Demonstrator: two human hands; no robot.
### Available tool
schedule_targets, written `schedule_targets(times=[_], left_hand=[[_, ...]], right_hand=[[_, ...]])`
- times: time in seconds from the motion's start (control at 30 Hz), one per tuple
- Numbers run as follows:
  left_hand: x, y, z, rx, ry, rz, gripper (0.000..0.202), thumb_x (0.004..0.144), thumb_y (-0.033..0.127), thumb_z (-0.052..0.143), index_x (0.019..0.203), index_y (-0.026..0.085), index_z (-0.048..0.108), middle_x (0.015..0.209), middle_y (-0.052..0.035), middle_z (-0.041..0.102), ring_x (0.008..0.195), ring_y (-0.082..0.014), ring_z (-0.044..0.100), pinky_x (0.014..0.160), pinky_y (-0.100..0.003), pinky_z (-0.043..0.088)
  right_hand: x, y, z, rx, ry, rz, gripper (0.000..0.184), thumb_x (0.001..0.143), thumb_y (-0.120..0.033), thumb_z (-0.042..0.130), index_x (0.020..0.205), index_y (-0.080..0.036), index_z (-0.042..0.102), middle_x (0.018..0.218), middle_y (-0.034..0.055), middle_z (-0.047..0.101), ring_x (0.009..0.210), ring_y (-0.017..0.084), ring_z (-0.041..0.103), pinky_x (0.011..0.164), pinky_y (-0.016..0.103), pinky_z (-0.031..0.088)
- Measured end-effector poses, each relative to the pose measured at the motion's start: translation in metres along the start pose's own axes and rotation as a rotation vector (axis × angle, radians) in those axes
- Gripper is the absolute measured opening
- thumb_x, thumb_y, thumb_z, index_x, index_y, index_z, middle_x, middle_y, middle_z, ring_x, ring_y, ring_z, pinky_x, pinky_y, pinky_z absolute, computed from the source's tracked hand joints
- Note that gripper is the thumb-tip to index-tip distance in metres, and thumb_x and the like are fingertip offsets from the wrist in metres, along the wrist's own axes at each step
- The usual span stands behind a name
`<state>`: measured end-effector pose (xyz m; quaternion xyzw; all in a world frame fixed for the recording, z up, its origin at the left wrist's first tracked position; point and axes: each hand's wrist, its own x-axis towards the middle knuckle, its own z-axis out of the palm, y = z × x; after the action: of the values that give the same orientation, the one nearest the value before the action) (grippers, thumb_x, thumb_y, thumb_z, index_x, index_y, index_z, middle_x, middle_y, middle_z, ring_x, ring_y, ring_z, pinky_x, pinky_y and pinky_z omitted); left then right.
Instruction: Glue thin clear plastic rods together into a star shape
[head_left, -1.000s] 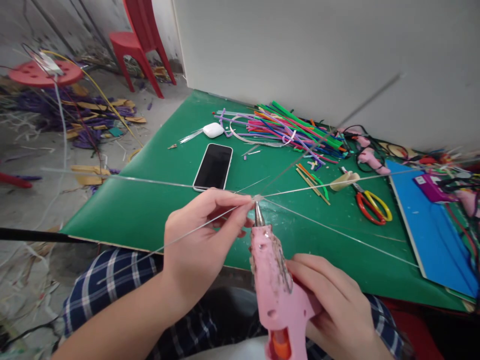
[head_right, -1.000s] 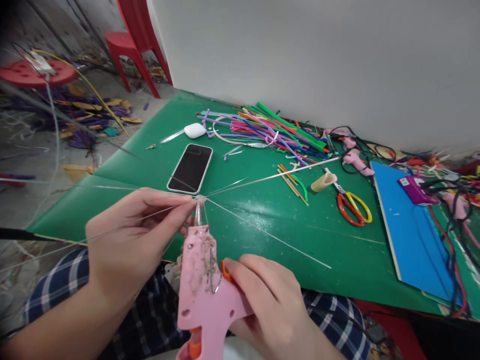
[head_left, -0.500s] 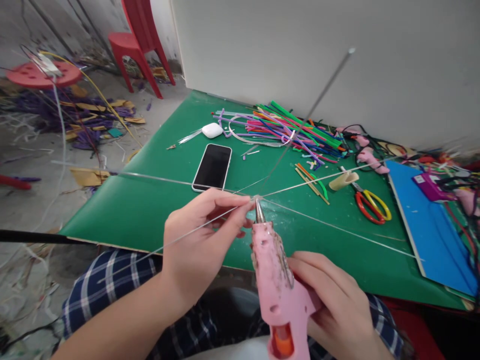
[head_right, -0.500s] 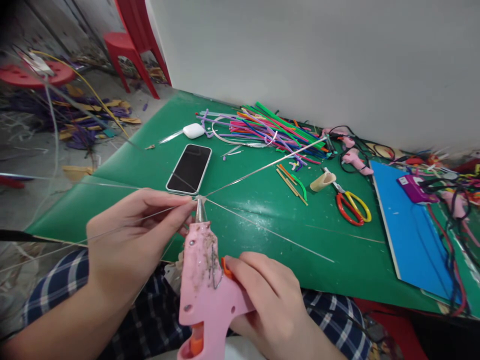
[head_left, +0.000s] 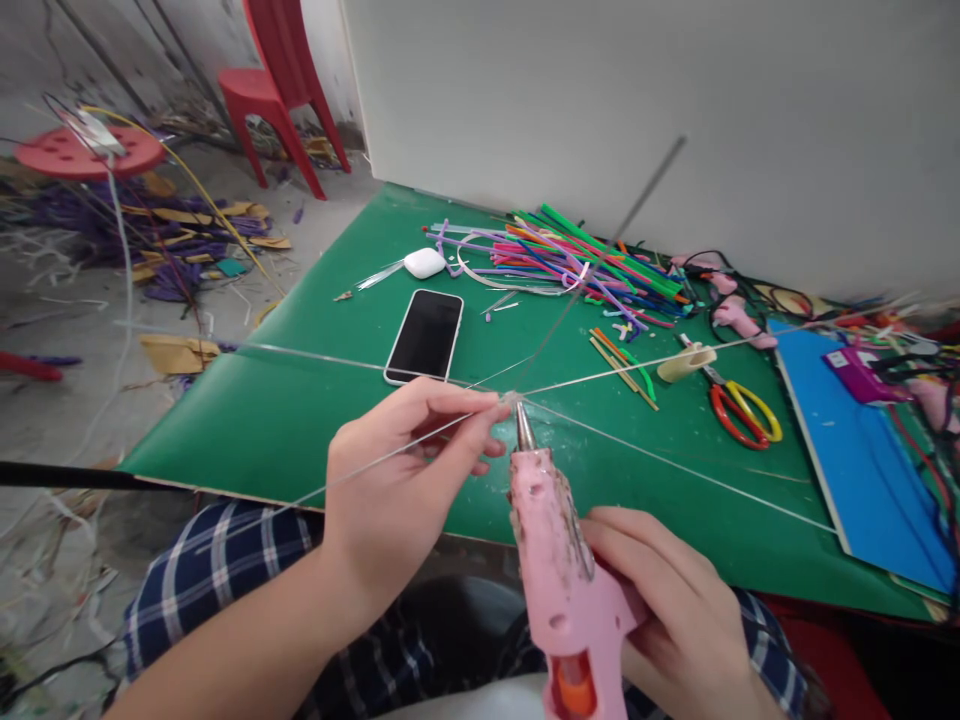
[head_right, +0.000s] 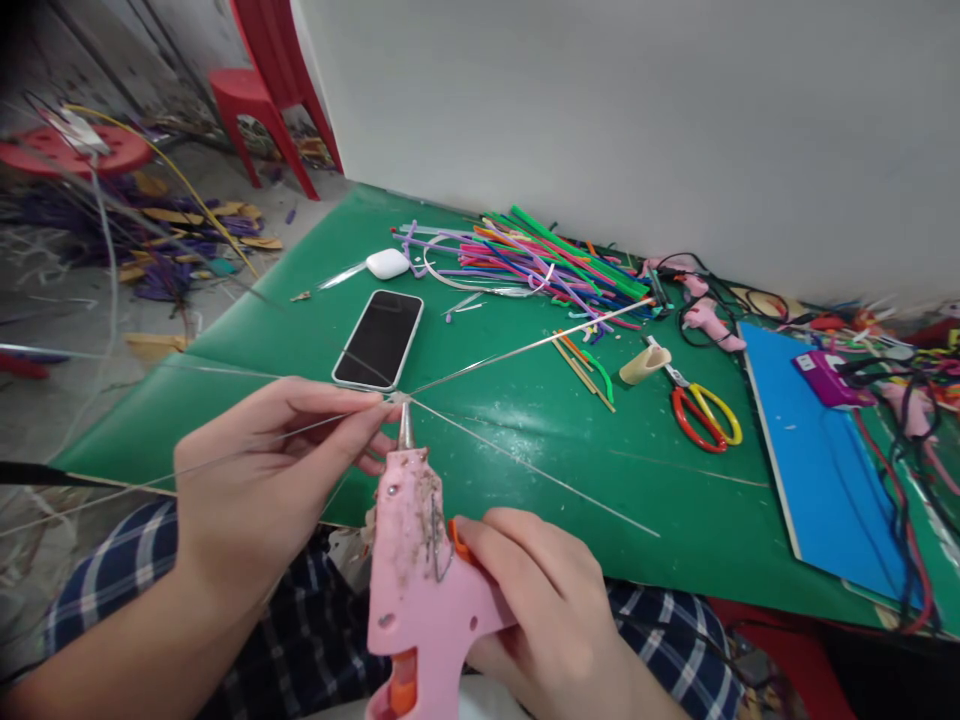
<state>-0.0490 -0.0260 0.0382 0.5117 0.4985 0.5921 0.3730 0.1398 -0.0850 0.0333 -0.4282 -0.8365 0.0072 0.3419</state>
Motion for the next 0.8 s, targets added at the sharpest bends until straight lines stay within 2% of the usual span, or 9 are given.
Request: schedule_targets(times=[0.17, 0.57, 0.8], left_hand=[[0.0001, 0.0006, 0.0005, 0.018, -0.006, -0.002, 0.010, 0.074, 0.015, 0.070, 0.075, 0.025, 0.070, 0.070, 0.0056, 0.070, 0.052, -0.0086, 0.066, 0.048, -0.015, 0.057], [-0.0015, -0.0009, -0.0007, 0.083, -0.019, 0.006, 0.010, 0.075, 0.015, 0.069, 0.074, 0.024, 0.070, 0.069, 0.0048, 0.070, 0.052, -0.0081, 0.066, 0.047, -0.013, 0.057], [-0.0012, -0.0015, -0.0019, 0.047, -0.029, -0.009, 0.008, 0.075, 0.016, 0.069, 0.076, 0.024, 0.070, 0.070, 0.0044, 0.070, 0.053, -0.0086, 0.066, 0.049, -0.015, 0.058]], right_hand=[[0.0056, -0.0014, 0.0001, 0.029, -0.002, 0.005, 0.027, 0.088, -0.038, 0.054, 0.094, -0.013, 0.063, 0.081, 0.0093, 0.070, 0.072, 0.016, 0.069, 0.066, 0.021, 0.058], [0.0061, -0.0016, 0.0015, 0.071, -0.018, 0.023, 0.021, 0.088, -0.032, 0.053, 0.095, -0.014, 0.061, 0.081, 0.0093, 0.069, 0.072, 0.016, 0.069, 0.064, 0.022, 0.057], [0.0091, -0.0021, -0.0020, 0.073, -0.012, 0.028, 0.029, 0.089, -0.042, 0.052, 0.089, -0.015, 0.062, 0.077, 0.0092, 0.069, 0.068, 0.017, 0.069, 0.061, 0.022, 0.058]])
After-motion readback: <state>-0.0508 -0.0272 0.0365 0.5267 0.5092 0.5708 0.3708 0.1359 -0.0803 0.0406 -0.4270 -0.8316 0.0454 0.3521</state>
